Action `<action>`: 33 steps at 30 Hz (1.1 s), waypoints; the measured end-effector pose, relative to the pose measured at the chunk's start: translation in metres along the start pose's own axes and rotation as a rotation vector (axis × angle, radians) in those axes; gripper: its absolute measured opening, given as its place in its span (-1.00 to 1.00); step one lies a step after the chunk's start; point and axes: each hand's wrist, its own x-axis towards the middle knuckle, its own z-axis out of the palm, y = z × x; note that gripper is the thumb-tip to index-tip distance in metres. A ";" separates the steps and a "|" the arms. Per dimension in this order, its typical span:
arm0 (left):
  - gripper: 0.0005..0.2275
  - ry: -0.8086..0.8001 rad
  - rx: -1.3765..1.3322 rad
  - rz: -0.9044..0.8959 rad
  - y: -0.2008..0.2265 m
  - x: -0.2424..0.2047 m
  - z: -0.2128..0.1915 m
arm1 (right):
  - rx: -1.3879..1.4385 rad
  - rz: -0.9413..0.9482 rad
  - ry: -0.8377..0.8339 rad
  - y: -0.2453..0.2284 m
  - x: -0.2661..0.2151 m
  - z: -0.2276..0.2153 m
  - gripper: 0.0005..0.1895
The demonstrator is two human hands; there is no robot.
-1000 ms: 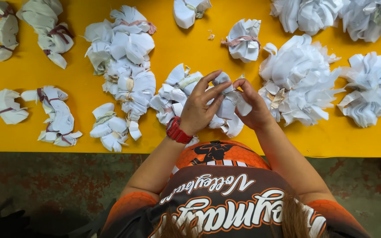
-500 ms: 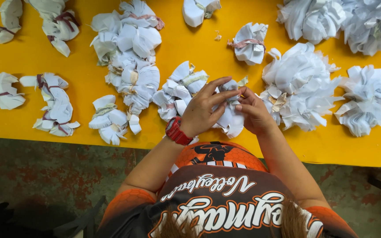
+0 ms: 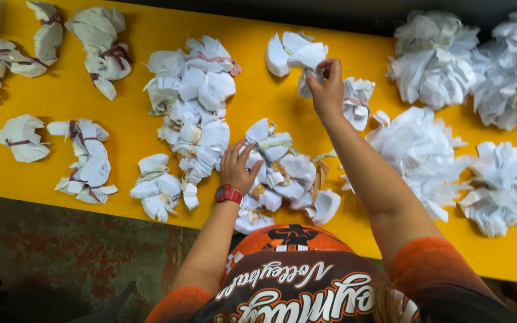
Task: The person sorts and arranges white fabric bundles on a yellow table. They pick up bundles, separate them, and place them into groups, occasionally adjusting their positions. The person also handles a small bundle with a rubber band, removing and repositioning it.
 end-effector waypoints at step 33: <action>-0.92 0.046 -0.356 -0.193 0.057 0.027 -0.047 | 0.314 0.471 -0.495 0.062 -0.121 0.007 -0.48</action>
